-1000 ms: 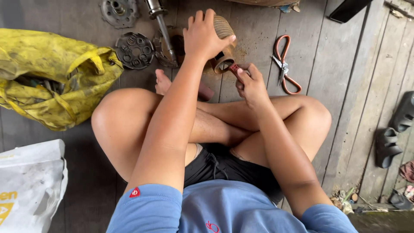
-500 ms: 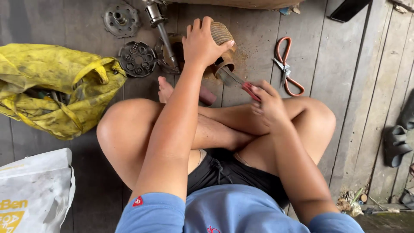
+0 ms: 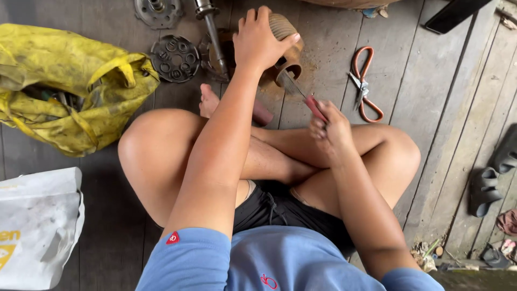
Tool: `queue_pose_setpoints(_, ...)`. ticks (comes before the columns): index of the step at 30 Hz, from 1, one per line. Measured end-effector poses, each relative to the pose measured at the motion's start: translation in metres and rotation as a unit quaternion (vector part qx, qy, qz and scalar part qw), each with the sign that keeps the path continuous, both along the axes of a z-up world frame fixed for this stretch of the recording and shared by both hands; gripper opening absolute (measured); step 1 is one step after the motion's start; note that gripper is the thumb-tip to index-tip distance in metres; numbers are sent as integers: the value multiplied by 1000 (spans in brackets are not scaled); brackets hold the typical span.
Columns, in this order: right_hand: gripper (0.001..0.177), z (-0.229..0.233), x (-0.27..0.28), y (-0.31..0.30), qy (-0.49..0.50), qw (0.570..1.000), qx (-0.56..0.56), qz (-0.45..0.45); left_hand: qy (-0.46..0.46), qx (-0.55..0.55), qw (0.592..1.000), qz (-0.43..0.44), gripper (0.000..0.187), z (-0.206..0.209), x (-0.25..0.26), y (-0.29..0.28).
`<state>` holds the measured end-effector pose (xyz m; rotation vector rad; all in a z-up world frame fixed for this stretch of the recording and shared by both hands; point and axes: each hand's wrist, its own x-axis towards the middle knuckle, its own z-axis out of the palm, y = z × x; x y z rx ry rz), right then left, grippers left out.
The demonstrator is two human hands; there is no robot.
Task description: The person sits on the floor and cleans a cylindrical mechanical part using a wire brush. They then pick up a clutch plate and a gear, inspecting them before assembling the gear onto the clutch plate. The person uses a wrench to tighten the gear and continues to handle various mechanical components.
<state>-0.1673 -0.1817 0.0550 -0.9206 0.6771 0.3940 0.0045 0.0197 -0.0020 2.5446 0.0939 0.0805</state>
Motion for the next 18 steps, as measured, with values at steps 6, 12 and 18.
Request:
queue_pose_setpoints(6,13,-7,19,20,0,999,50,0,-13,29,999,-40,84,9,-6,1)
queue_pose_setpoints(12,26,-37,9,5,88,991,91,-39,0,29,999,-35,79,10,0,3)
queue_pose_setpoints(18,16,-10,9,14,2,999,13,50,-2,4,999,-36,80,15,-7,9)
